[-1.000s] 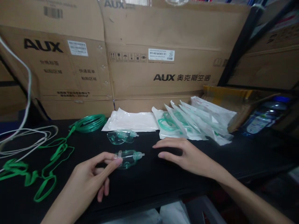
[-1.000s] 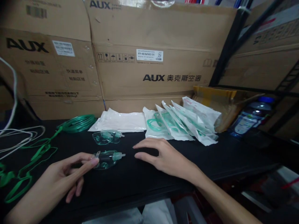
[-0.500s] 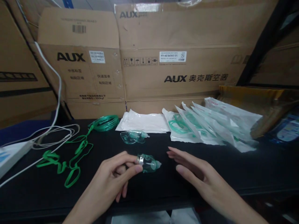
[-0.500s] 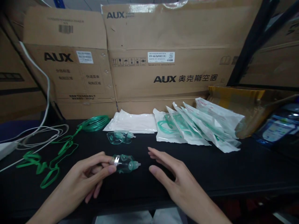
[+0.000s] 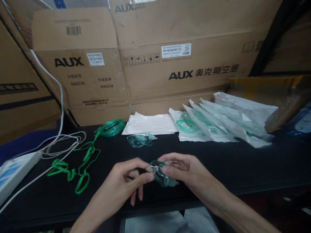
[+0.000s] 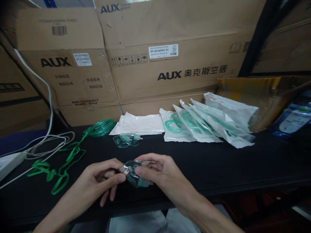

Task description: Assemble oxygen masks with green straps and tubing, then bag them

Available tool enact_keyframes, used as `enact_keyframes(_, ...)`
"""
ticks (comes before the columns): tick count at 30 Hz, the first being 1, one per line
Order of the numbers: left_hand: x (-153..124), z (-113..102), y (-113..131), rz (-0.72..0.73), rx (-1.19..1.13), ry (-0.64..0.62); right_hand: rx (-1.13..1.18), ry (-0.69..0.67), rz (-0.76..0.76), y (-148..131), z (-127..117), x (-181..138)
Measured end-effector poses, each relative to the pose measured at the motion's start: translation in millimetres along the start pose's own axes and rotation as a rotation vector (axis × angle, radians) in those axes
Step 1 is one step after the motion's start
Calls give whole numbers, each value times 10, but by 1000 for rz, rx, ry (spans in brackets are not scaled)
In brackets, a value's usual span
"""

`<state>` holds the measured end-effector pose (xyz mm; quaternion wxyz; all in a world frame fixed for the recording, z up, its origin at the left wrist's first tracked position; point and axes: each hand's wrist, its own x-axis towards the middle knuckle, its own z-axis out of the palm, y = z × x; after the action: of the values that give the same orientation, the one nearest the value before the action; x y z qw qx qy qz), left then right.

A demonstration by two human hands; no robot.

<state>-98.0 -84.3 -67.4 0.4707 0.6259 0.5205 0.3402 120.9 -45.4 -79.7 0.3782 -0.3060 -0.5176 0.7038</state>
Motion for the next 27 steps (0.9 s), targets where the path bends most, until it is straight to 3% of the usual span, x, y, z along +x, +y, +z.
enact_keyframes(11, -7, 52, -25, 153, -14, 0, 44, -139, 6, -56, -7, -38)
enact_keyframes(17, -22, 33, -2, 172, 30, 19, -32, -132, 1, -84, 53, -36)
enact_keyframes(27, -38, -8, -34, 182, 134, 80, -254, -73, -144, -49, 136, -18)
